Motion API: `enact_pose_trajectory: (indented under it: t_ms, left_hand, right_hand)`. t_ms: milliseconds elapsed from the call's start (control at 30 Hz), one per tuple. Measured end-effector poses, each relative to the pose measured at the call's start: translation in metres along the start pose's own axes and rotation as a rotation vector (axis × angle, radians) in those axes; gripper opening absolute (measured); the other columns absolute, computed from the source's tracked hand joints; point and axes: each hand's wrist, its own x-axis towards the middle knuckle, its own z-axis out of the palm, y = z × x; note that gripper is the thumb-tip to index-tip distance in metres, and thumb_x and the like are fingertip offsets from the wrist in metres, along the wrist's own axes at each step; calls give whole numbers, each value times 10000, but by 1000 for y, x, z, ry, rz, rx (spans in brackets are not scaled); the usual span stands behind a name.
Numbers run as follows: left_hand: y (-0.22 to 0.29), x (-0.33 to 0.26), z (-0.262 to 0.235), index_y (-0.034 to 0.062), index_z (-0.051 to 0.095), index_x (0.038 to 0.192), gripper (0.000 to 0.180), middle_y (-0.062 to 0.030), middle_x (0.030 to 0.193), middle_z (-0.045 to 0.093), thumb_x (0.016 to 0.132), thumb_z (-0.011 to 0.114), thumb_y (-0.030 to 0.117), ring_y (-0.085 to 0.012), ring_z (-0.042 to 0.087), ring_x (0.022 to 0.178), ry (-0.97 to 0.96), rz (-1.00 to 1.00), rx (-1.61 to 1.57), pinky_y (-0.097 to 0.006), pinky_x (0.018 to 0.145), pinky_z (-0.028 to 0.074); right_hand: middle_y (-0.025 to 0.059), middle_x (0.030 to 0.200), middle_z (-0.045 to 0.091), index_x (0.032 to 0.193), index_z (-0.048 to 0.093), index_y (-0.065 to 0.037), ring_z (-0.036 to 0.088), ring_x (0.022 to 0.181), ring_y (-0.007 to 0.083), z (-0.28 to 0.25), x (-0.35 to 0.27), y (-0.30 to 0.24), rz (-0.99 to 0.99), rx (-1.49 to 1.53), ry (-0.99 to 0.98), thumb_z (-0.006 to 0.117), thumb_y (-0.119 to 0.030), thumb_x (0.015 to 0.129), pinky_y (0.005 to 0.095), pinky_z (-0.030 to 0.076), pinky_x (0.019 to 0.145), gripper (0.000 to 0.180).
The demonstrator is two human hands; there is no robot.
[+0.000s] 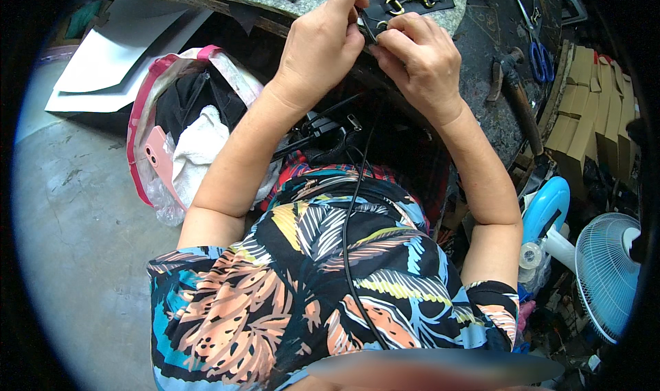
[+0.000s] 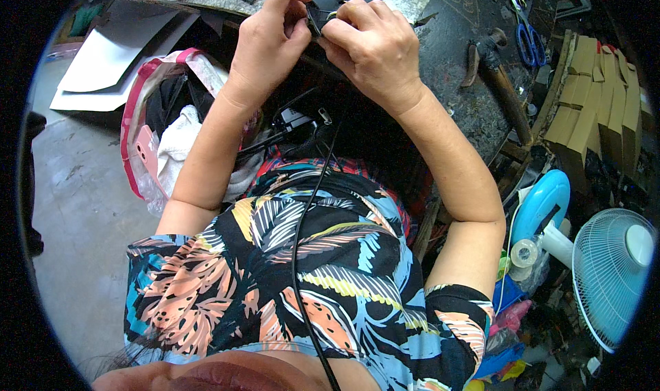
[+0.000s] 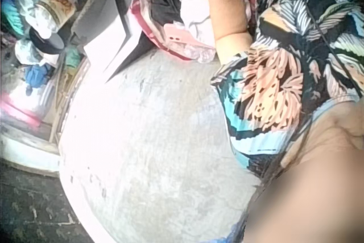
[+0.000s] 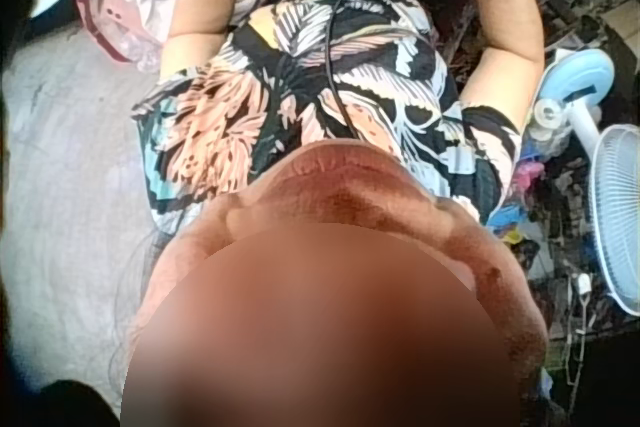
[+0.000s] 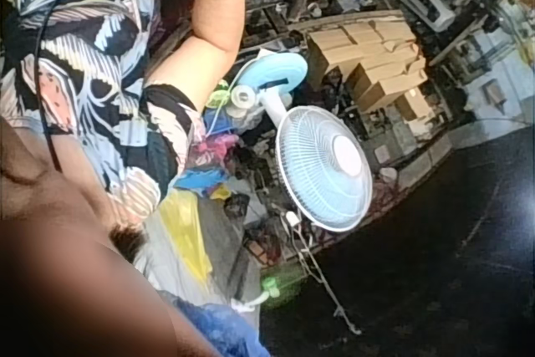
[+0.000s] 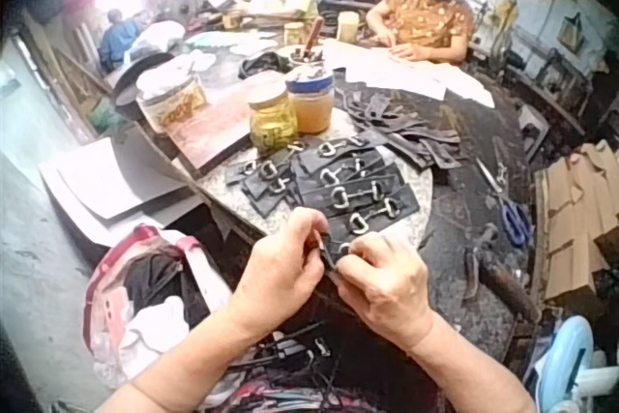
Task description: The person assembles black leather straps with brass D-rings by hand. They thread the rings through the strap ends, fold the leather, and use a hammer to secure the rings in place, repeating the process for multiple straps.
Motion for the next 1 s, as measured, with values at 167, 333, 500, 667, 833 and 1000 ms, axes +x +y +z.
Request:
enact_pose_trajectory:
  t_ms: [167,333,500,667,833,1000]
  left_hand:
    - [5,-1,-13,27,612,1142,216,-185,936,702,928,596,4,-361,723,872,-64,-104,-90,-426,773,575]
    - [9,-6,-19,18,653,1174,243,-146,943,705,933,631,-11,-234,707,838,-32,-152,-52,-325,789,559]
    - [12,-7,-14,41,674,1114,237,-132,896,695,883,724,48,-277,694,764,-14,-214,-127,-354,720,568]
    - [13,-2,-13,60,696,1128,222,-77,910,715,910,731,43,-147,675,786,47,111,108,-278,702,545]
    - [19,-3,-14,71,659,1142,283,-107,855,726,873,746,66,-233,728,722,-21,-225,-111,-331,655,565]
    - [20,-1,-13,61,593,1198,334,-34,839,634,888,687,-19,-126,610,712,-75,-340,-200,-264,629,497]
  right_hand:
    - [41,958,659,927,716,-122,660,879,265,1,0,2,44,71,53,811,-209,804,394,528,774,178]
    - [51,964,672,948,743,-118,671,877,263,2,0,5,19,73,49,797,-175,817,389,530,785,153]
    - [42,978,674,937,749,-130,671,879,254,0,0,3,14,39,17,786,-174,820,389,526,765,130]
    - [31,987,671,937,747,-155,667,872,240,-2,0,0,-18,-46,-20,760,-176,821,384,524,756,120]
    - [26,1005,668,944,745,-161,665,885,238,-3,0,0,-27,-50,-9,761,-171,804,382,523,759,141]
    - [55,1010,679,1010,762,-121,683,882,237,-7,-1,-1,-8,-28,-68,792,-128,823,376,545,779,190]
